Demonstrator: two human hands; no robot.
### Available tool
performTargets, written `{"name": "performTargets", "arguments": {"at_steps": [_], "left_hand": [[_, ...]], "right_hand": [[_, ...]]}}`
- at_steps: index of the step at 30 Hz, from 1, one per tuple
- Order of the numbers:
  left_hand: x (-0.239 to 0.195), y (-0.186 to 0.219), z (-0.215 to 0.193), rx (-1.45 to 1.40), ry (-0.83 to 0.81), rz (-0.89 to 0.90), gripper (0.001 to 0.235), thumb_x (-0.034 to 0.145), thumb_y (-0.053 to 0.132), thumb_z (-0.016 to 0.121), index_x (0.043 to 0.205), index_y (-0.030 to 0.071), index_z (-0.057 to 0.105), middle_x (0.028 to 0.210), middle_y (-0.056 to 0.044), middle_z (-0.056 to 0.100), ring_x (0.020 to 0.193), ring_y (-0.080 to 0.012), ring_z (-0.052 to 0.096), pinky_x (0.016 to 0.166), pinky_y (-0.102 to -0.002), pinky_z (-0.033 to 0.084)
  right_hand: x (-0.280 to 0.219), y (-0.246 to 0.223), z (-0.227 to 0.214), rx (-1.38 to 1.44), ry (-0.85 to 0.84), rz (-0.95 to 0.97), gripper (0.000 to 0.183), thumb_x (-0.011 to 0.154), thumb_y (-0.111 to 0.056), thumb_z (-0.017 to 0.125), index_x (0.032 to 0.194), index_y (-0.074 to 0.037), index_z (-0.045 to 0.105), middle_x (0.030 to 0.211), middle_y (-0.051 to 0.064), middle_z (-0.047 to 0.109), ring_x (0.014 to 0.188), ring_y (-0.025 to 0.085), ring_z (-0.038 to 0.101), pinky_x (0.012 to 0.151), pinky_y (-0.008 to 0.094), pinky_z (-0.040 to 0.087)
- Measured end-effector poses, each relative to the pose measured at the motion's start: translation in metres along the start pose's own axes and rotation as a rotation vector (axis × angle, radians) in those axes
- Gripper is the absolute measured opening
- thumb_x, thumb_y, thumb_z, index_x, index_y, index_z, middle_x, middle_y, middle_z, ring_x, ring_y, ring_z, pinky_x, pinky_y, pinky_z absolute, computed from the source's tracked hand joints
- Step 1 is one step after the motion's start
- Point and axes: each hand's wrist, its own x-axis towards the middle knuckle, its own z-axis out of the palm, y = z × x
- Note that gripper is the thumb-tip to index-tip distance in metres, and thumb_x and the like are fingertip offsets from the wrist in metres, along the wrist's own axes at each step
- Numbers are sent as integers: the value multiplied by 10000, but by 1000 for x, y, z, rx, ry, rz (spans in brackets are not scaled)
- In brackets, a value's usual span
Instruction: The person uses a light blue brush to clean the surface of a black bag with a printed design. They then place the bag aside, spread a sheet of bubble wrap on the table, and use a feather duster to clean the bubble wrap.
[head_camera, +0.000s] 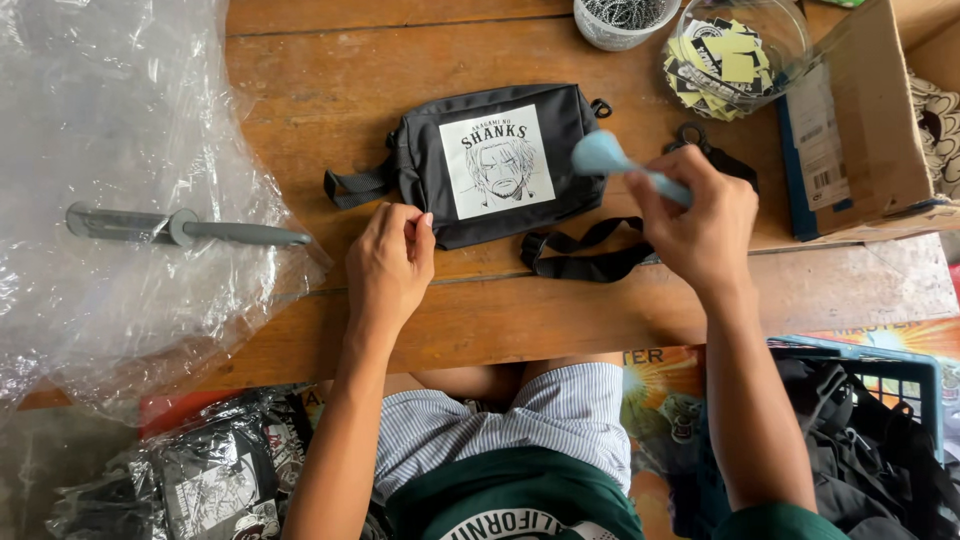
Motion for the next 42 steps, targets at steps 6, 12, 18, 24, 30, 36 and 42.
{"name": "performTargets", "arguments": {"at_steps": [6,12,18,24,30,36,42], "left_hand": [[1,2,-3,0,-24,-10,149,1035,195,626,915,112,596,746,-32,555,605,-236,650,513,-356,532],[0,0,-2,-9,-24,-14,154,1034,207,626,923,101,606,746,-37,552,602,-241,650,511,-354,535],[0,-3,-1,-5,-31,-13,153,1036,217,618,925,113,604,750,-27,540,613,-233,652,520,-357,539],[-2,-3,-1,2,-29,-17,164,1030,232,623,919,112,601,747,-29,535,608,-248,650,517,-373,541],[-1,-1,-5,15,-53,-10,132,1040,207,604,946,117,618,775,-21,541,640,-235,659,538,-362,554],[-3,-2,-4,21,-55,-11,138,1041,224,600,951,120,611,781,-31,541,648,-252,664,544,-381,560],[0,0,-7,-2,-58,-8,97,1030,205,606,978,126,633,778,-32,536,655,-259,664,557,-396,564]], "right_hand": [[-1,-11,2,-82,-126,31,137,904,-322,862,919,-243,751,613,47,641,591,375,631,608,445,497],[-10,-37,10,207,-163,36,57,994,-217,747,1042,-191,762,654,53,653,626,318,656,628,378,484],[-18,-23,27,-211,-101,-128,139,993,-339,736,1018,-215,793,670,59,663,666,344,691,598,457,556],[-13,-20,-4,80,-51,47,101,1082,-264,747,1152,-228,811,584,-24,516,567,199,582,604,290,467],[-11,9,-4,-101,-49,-8,157,977,-299,840,1116,-226,836,651,72,617,672,351,675,591,396,503],[-12,5,0,53,-94,49,112,1014,-281,769,1111,-259,822,546,7,498,554,253,593,596,331,464],[6,11,15,-201,65,-80,130,1016,-311,795,1107,-227,835,614,37,569,620,333,673,622,396,536]]}}
